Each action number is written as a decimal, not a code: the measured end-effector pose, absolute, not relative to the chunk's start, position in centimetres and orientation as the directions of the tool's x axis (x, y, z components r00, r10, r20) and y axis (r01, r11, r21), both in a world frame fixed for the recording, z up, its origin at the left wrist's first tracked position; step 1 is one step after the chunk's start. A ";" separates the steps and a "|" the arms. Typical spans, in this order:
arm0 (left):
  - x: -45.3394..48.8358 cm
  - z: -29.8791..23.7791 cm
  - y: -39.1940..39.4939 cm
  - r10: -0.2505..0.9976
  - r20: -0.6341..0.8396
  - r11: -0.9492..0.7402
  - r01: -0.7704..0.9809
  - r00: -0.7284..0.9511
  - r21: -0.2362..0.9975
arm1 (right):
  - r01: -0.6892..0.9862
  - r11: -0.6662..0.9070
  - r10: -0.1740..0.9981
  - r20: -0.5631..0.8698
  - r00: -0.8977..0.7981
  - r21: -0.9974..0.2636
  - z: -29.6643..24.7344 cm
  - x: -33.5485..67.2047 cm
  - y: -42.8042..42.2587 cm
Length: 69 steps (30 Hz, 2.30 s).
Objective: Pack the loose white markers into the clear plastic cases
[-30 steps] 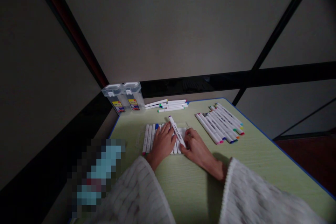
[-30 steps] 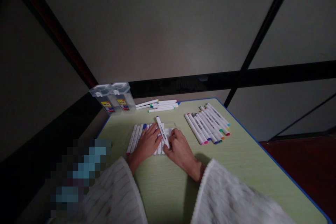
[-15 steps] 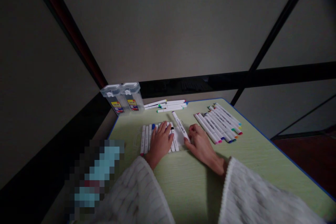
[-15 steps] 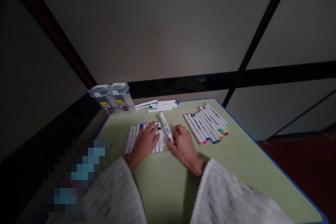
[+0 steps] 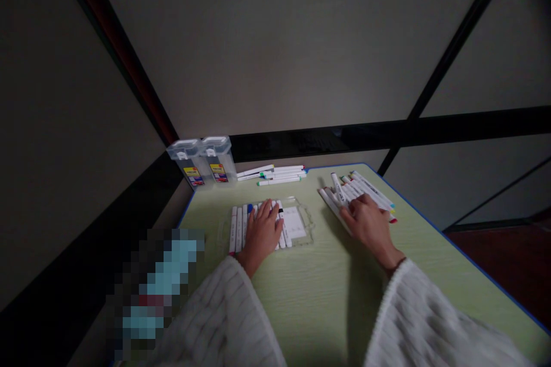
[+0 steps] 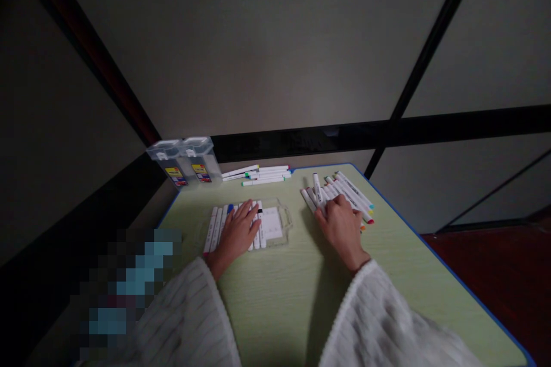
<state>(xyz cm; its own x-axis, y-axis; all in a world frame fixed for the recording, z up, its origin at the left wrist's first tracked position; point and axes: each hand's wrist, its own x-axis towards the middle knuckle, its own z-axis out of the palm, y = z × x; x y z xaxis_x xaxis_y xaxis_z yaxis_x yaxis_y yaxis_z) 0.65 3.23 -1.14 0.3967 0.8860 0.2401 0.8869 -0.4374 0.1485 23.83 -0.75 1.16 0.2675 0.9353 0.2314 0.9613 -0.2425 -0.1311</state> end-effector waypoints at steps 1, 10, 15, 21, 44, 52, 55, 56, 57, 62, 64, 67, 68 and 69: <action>0.7 -1.1 3.2 0.887 0.238 -0.436 0.888 0.396 0.147 | 0.948 -0.287 0.927 0.209 0.311 -0.137 1.2 24.4 -0.8; 0.6 -1.2 3.2 0.889 0.229 -0.433 0.890 0.396 0.145 | 0.930 -0.346 0.919 0.155 0.362 -0.123 0.6 26.2 -1.0; 0.7 -1.0 3.1 0.894 0.216 -0.428 0.891 0.392 0.154 | 0.933 -0.338 0.926 0.133 0.353 -0.124 0.3 26.2 -0.9; 0.7 -1.0 3.2 0.894 0.213 -0.429 0.890 0.394 0.156 | 0.932 -0.334 0.926 0.138 0.352 -0.142 0.1 26.4 -0.8; 0.6 -1.4 3.3 0.886 0.242 -0.437 0.886 0.395 0.154 | 0.953 -0.249 0.928 0.238 0.286 -0.174 0.7 26.3 -0.5; 0.7 -1.2 3.2 0.890 0.229 -0.433 0.887 0.394 0.158 | 0.967 0.046 0.964 0.265 0.023 -0.250 0.2 23.2 -0.7; 0.7 -1.2 3.2 0.887 0.236 -0.437 0.885 0.396 0.159 | 0.955 0.149 0.957 0.281 -0.073 -0.257 0.2 21.8 -1.0; 0.7 -1.2 3.1 0.886 0.238 -0.439 0.884 0.397 0.159 | 0.950 0.179 0.953 0.285 -0.102 -0.258 0.2 21.4 -1.1; 0.7 -1.2 3.1 0.886 0.239 -0.440 0.884 0.398 0.158 | 0.945 0.203 0.949 0.289 -0.125 -0.257 0.2 21.1 -1.2; 0.7 -1.1 3.1 0.887 0.240 -0.437 0.885 0.395 0.158 | 0.929 0.273 0.933 0.302 -0.193 -0.251 0.3 20.5 -1.4; 0.6 -1.0 3.1 0.886 0.243 -0.438 0.885 0.395 0.156 | 0.923 0.293 0.929 0.303 -0.214 -0.248 0.2 20.4 -1.4; 0.6 -1.1 3.2 0.883 0.249 -0.441 0.885 0.398 0.151 | 0.914 0.324 0.922 0.297 -0.248 -0.245 0.1 20.3 -1.5; 0.7 -1.1 3.2 0.882 0.252 -0.442 0.885 0.398 0.149 | 0.910 0.334 0.920 0.294 -0.259 -0.245 0.0 20.2 -1.5; 0.7 -1.2 3.3 0.881 0.254 -0.443 0.884 0.399 0.147 | 0.907 0.343 0.918 0.291 -0.269 -0.245 0.0 20.2 -1.4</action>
